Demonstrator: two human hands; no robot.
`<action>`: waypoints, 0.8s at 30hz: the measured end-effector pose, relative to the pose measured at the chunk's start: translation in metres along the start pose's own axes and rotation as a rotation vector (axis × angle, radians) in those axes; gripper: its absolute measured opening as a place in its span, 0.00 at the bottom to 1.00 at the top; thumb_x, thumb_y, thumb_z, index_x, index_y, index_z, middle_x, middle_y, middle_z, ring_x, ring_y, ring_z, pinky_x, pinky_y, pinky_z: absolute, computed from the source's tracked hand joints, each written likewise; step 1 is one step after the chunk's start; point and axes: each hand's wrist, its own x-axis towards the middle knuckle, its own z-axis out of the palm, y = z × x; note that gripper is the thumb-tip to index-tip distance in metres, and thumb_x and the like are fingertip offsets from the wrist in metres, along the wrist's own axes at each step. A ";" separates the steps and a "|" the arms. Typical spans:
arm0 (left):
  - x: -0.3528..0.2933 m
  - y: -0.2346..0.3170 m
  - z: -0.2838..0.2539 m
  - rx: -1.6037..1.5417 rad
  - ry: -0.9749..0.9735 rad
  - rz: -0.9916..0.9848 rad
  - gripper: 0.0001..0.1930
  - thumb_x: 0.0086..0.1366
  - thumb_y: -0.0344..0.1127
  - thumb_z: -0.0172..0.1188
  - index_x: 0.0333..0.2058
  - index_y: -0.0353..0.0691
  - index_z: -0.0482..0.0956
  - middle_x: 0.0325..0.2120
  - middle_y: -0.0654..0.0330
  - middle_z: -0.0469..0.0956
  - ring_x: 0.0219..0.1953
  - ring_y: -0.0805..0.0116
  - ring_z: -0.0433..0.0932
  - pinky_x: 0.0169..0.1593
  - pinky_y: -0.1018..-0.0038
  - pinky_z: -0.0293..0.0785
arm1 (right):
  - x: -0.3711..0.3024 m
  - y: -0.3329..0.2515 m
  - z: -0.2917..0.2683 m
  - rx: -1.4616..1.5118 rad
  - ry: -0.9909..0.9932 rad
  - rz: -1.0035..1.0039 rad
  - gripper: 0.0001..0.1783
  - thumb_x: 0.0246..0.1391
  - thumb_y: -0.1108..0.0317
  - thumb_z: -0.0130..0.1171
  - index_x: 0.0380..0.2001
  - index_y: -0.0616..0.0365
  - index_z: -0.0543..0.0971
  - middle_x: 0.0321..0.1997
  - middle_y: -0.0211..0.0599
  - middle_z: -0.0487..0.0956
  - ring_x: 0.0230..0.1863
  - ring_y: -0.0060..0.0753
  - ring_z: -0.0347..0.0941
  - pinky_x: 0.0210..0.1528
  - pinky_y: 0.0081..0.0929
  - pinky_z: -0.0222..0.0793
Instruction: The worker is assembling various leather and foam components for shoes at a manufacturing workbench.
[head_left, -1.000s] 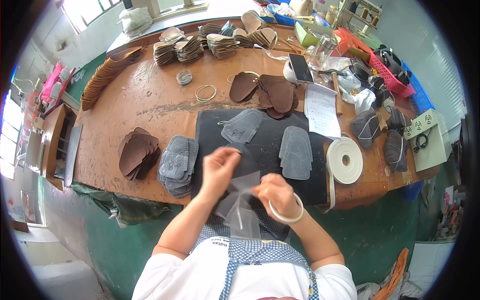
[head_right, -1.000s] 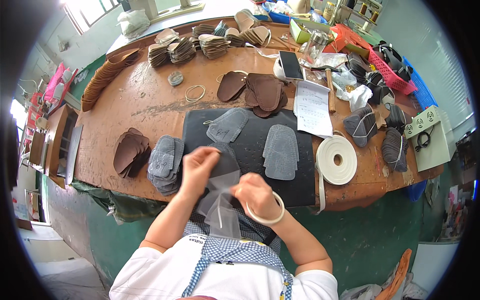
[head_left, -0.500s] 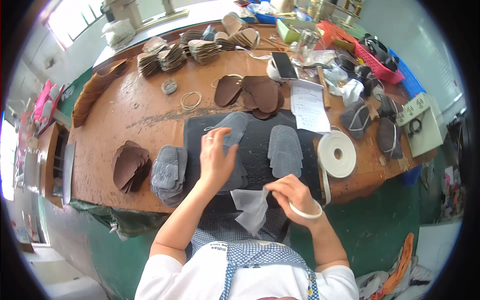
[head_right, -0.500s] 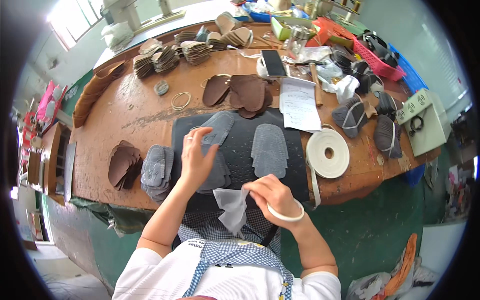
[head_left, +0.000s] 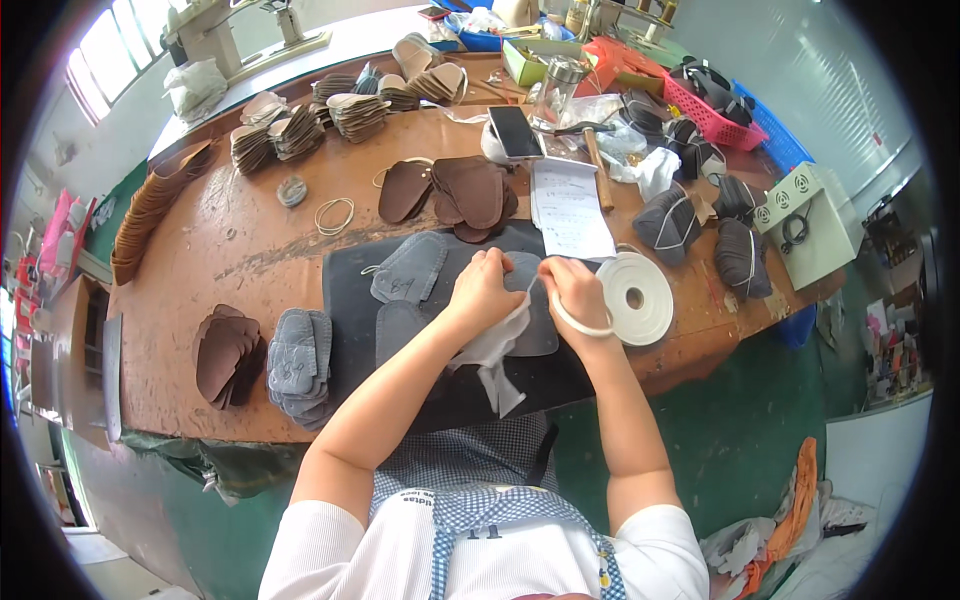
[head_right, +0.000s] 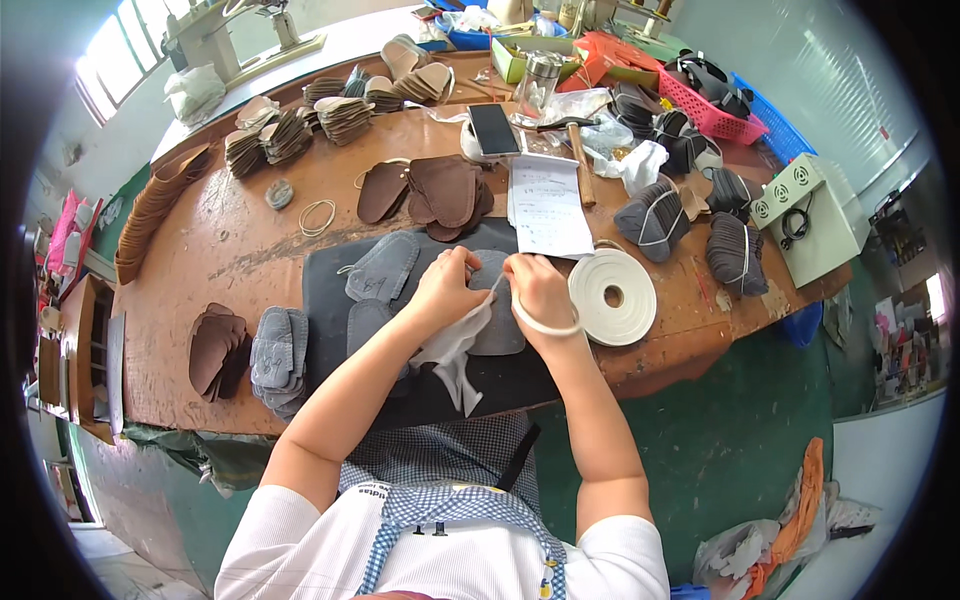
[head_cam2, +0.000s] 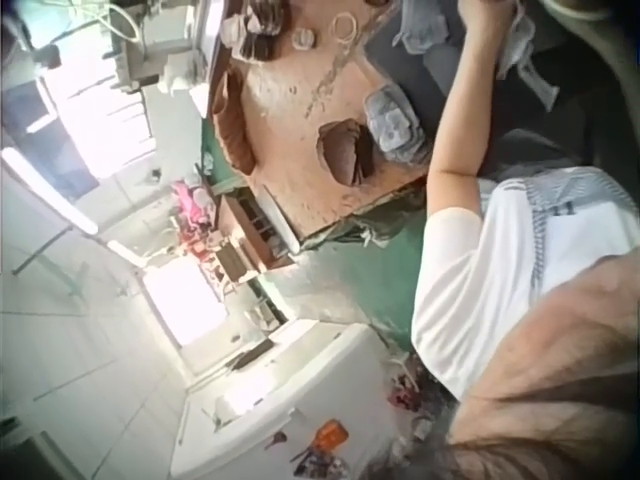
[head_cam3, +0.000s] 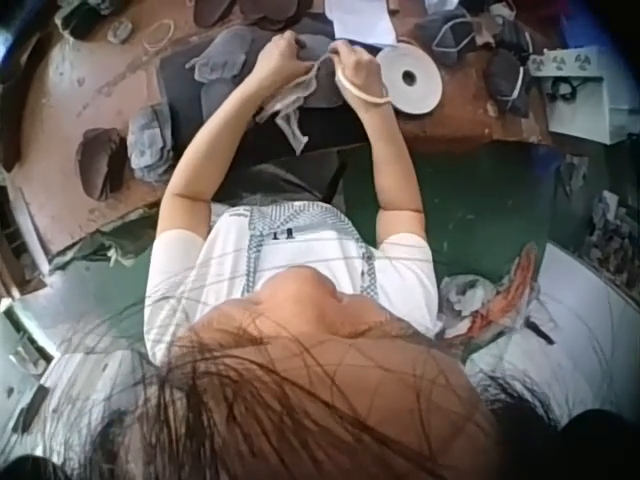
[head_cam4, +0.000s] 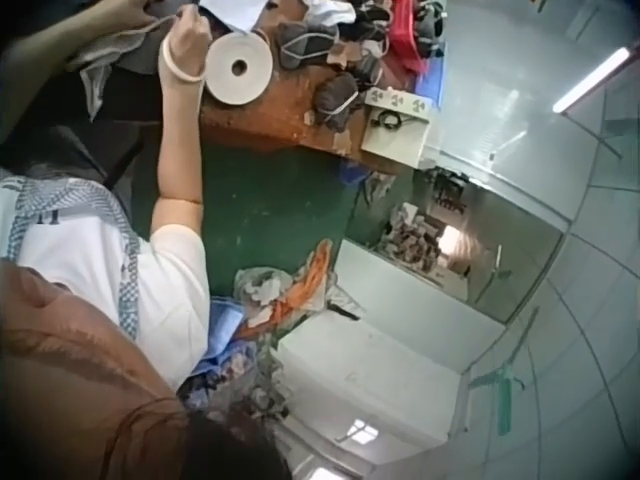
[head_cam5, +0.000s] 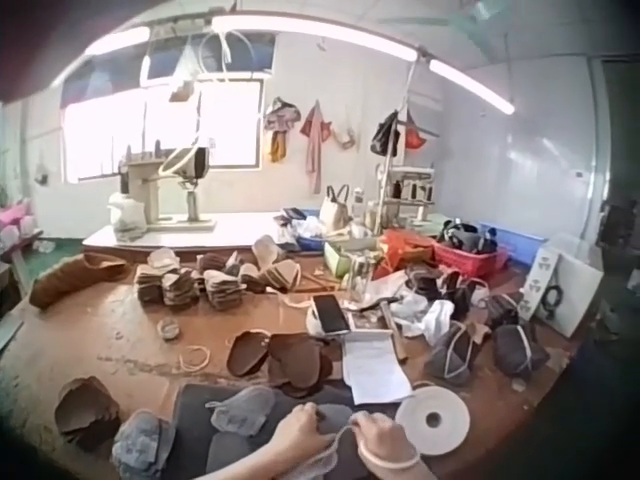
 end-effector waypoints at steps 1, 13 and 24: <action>0.000 -0.001 0.002 -0.006 0.040 -0.009 0.23 0.47 0.37 0.72 0.40 0.36 0.73 0.41 0.46 0.76 0.44 0.46 0.78 0.48 0.59 0.76 | 0.008 0.010 0.010 0.013 0.031 -0.098 0.03 0.52 0.78 0.57 0.32 0.62 0.77 0.31 0.48 0.76 0.38 0.52 0.76 0.41 0.43 0.73; 0.000 -0.007 0.014 -0.036 0.126 0.010 0.15 0.54 0.33 0.68 0.38 0.32 0.78 0.31 0.48 0.80 0.39 0.48 0.80 0.45 0.60 0.76 | -0.029 -0.004 0.020 -0.114 0.120 -0.234 0.14 0.43 0.81 0.61 0.37 0.67 0.77 0.42 0.44 0.77 0.47 0.46 0.74 0.47 0.37 0.73; -0.055 -0.001 -0.049 -0.303 0.149 -0.094 0.10 0.64 0.35 0.63 0.37 0.33 0.84 0.24 0.55 0.82 0.27 0.75 0.78 0.33 0.73 0.74 | -0.047 -0.066 0.011 0.188 0.242 -0.400 0.07 0.42 0.79 0.63 0.24 0.60 0.75 0.29 0.38 0.76 0.34 0.42 0.74 0.41 0.37 0.70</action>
